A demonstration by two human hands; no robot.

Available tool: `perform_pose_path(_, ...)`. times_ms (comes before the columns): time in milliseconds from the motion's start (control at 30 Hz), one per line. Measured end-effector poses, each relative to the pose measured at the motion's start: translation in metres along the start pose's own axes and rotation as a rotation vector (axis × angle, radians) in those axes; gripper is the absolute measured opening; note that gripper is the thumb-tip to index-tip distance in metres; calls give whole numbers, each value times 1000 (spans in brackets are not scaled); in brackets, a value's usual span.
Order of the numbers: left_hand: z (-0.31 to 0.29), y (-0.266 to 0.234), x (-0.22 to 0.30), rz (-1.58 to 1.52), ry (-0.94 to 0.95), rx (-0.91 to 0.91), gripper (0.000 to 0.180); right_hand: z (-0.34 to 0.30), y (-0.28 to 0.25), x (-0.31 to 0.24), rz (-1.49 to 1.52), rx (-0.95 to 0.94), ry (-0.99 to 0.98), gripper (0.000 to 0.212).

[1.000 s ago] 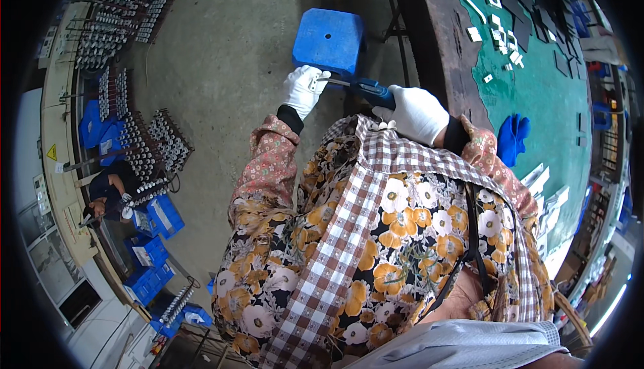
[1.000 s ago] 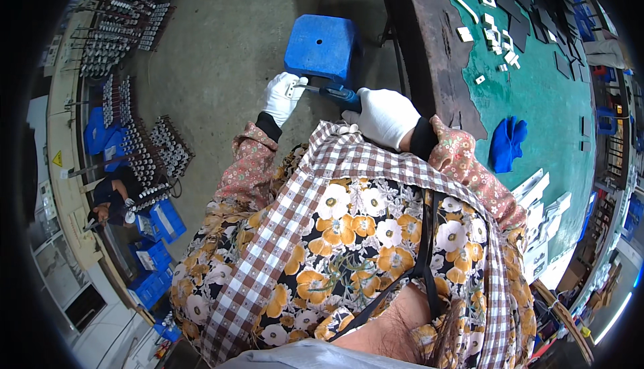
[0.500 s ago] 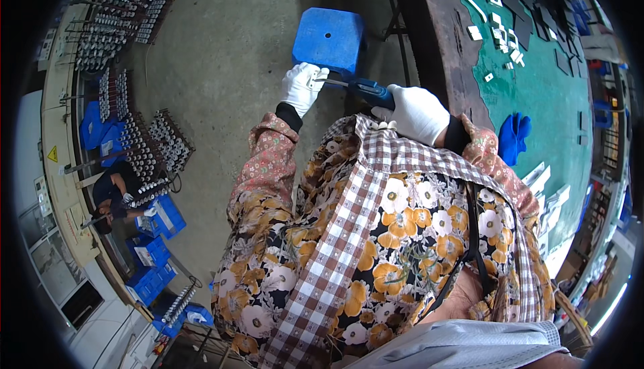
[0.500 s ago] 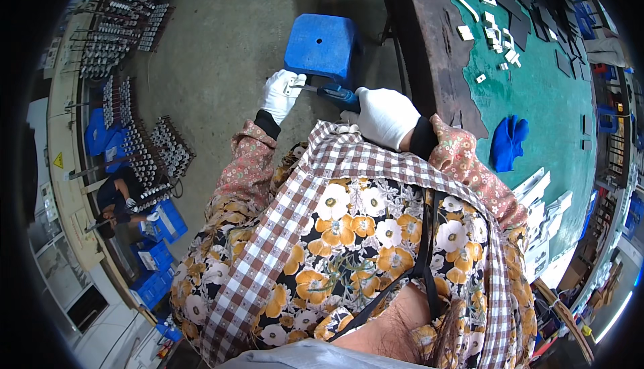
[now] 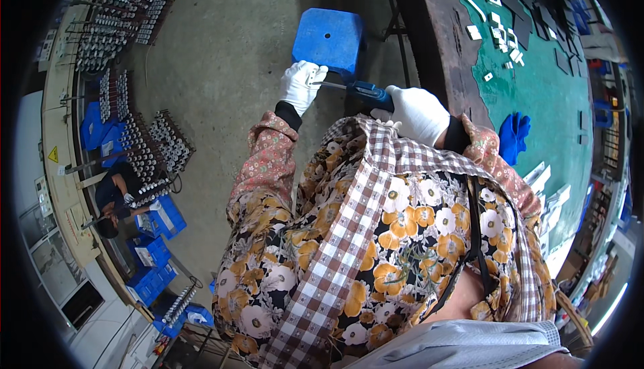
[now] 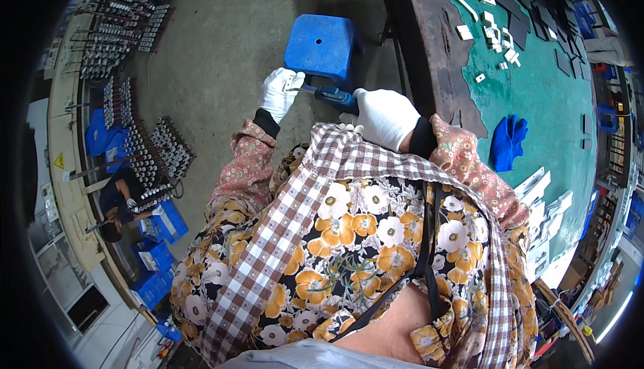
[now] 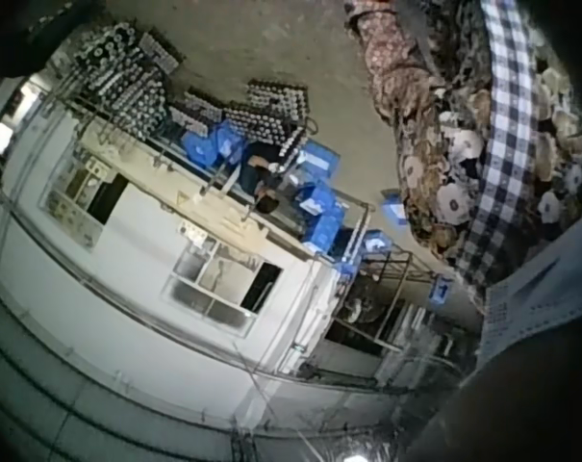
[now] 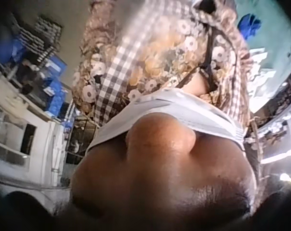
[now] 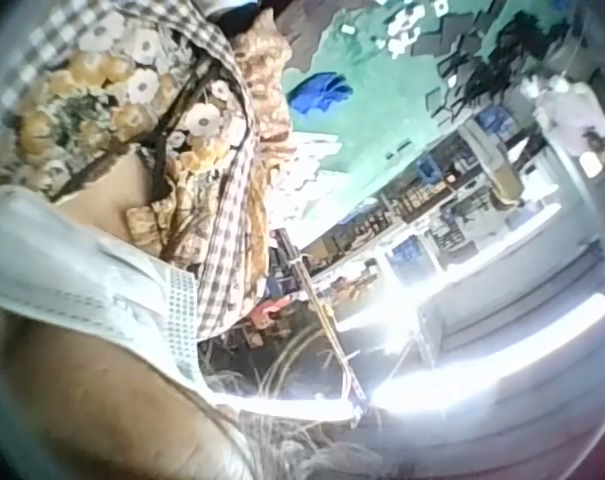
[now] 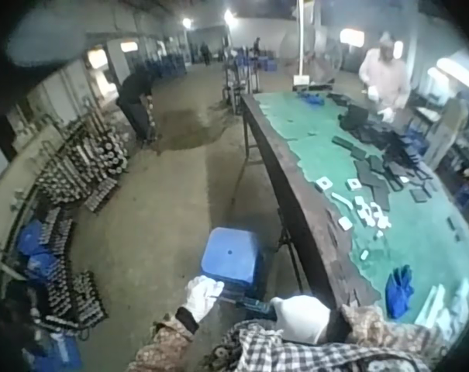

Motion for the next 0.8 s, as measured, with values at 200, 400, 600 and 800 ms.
perform_pose_path(200, 0, 1, 4, -44, -41, -32, 17, 0, -2, 0, 4, 10, 10, 38)
perform_pose_path(400, 0, 3, -2, -32, 40, 19, 11, 2, -7, 5, -7, 65, 43, 38)
perform_pose_path(600, 1, 25, -8, -1108, -554, -109, 17, -12, -21, 3, 76, 159, 31, 35)
perform_pose_path(800, 37, 24, 22, -1258, -650, -390, 29, -29, -51, 11, 181, 279, 212, 31)
Point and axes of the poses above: each hand's wrist, its own z-axis towards the middle knuckle, its own y-axis out of the palm, x = y × z, the point moved 4 cm from there along z, towards the middle knuckle, and after that the axes turned 7 degrees about -y, right-handed, at the moved point
